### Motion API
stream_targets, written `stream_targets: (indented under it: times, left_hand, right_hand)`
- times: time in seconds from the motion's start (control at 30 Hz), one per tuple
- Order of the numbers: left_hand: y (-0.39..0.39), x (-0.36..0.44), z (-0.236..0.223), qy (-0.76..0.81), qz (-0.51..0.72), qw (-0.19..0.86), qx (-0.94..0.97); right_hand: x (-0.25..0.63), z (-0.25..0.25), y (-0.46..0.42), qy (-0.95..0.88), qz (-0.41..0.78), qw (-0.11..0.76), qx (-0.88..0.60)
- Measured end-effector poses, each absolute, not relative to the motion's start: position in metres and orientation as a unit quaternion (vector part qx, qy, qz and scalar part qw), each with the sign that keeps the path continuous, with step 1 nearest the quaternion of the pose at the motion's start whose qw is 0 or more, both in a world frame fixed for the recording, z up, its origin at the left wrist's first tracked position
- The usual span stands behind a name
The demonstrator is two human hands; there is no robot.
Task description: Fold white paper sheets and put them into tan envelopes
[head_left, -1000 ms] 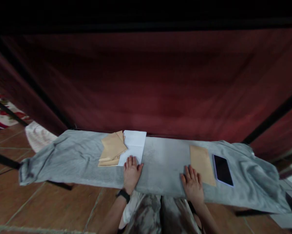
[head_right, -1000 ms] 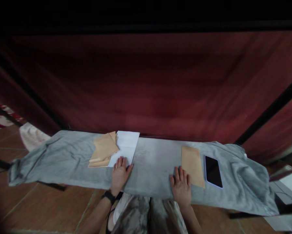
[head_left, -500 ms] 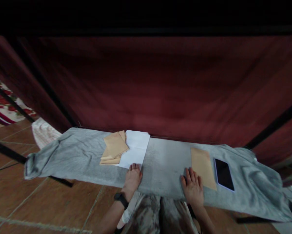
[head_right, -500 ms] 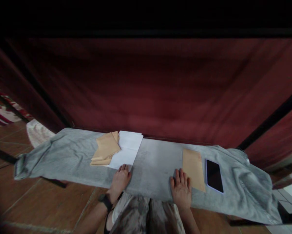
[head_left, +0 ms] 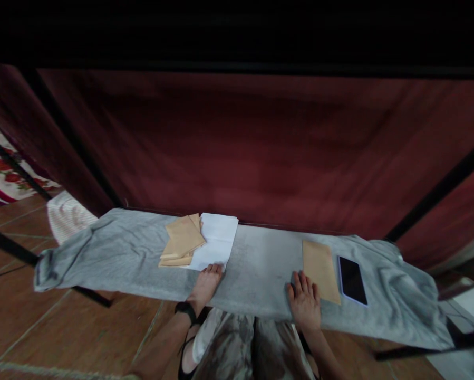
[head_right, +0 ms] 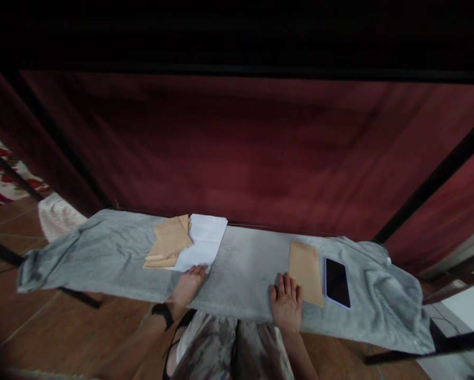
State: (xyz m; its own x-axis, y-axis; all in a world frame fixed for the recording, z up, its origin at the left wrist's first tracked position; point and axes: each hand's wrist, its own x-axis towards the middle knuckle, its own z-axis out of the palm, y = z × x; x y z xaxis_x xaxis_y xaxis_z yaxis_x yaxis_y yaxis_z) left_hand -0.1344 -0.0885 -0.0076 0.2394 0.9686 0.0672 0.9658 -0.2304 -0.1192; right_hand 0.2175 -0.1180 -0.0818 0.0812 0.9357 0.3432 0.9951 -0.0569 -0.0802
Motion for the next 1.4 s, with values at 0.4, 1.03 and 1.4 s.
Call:
stream_targets:
  times: [0.4, 1.03, 1.4]
  left_hand:
    - [-0.122, -0.067, 0.015, -0.566, -0.064, 0.025, -0.822]
    - [-0.141, -0.024, -0.044, -0.553, -0.135, 0.016, -0.822]
    - [-0.110, 0.008, -0.068, -0.532, -0.112, -0.019, -0.839]
  right_hand:
    - [0.215, -0.078, -0.118, -0.680, -0.014, 0.276, -0.679]
    - [0.195, -0.071, -0.099, -0.613, 0.176, 0.379, -0.671]
    - [0.118, -0.062, -0.098, -0.754, 0.074, 0.269, -0.595]
